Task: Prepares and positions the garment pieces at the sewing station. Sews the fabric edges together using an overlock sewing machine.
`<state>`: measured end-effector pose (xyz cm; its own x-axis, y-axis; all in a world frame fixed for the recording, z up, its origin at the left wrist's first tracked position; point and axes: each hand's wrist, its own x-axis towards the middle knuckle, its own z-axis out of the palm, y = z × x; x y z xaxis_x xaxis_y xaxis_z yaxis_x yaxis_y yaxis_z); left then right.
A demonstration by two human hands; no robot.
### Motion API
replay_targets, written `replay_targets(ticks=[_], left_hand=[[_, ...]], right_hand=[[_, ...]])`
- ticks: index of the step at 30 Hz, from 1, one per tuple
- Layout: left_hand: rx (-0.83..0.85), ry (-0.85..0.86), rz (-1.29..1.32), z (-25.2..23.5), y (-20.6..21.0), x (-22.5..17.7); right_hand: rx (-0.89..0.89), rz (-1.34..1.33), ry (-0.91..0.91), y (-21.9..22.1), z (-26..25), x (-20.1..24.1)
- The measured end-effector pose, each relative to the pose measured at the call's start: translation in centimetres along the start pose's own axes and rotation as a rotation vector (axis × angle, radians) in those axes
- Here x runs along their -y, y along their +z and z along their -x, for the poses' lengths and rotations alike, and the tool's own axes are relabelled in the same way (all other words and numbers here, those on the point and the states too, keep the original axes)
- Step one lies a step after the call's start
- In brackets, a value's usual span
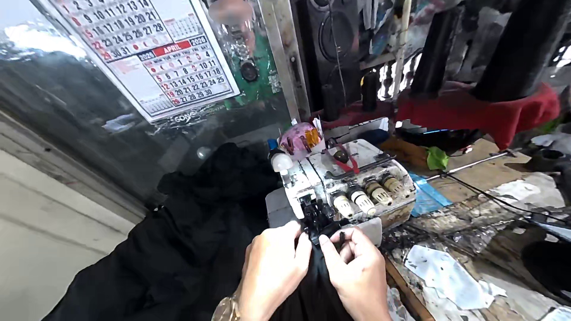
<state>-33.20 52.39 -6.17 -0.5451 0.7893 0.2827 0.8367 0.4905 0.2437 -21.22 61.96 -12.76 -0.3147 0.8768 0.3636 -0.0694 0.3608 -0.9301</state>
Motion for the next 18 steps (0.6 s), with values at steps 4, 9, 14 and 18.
replay_targets(ticks=[4,9,14,18], left_hand=[[-0.089,-0.008,-0.034,0.9,0.7,-0.4],[0.001,-0.024,-0.123,1.0,-1.0,-0.9],[-0.301,0.168,-0.129,4.4,-1.3,-2.5],[-0.31,0.184,0.001,4.8,1.6,-1.9]], right_hand=[[0.023,0.039,-0.022,-0.2,-0.1,0.0],[0.15,-0.051,0.013,-1.1,0.4,-0.2],[0.375,-0.122,0.134,-3.8,1.2,0.4],[0.375,-0.138,0.092,-4.5,1.2,0.7]])
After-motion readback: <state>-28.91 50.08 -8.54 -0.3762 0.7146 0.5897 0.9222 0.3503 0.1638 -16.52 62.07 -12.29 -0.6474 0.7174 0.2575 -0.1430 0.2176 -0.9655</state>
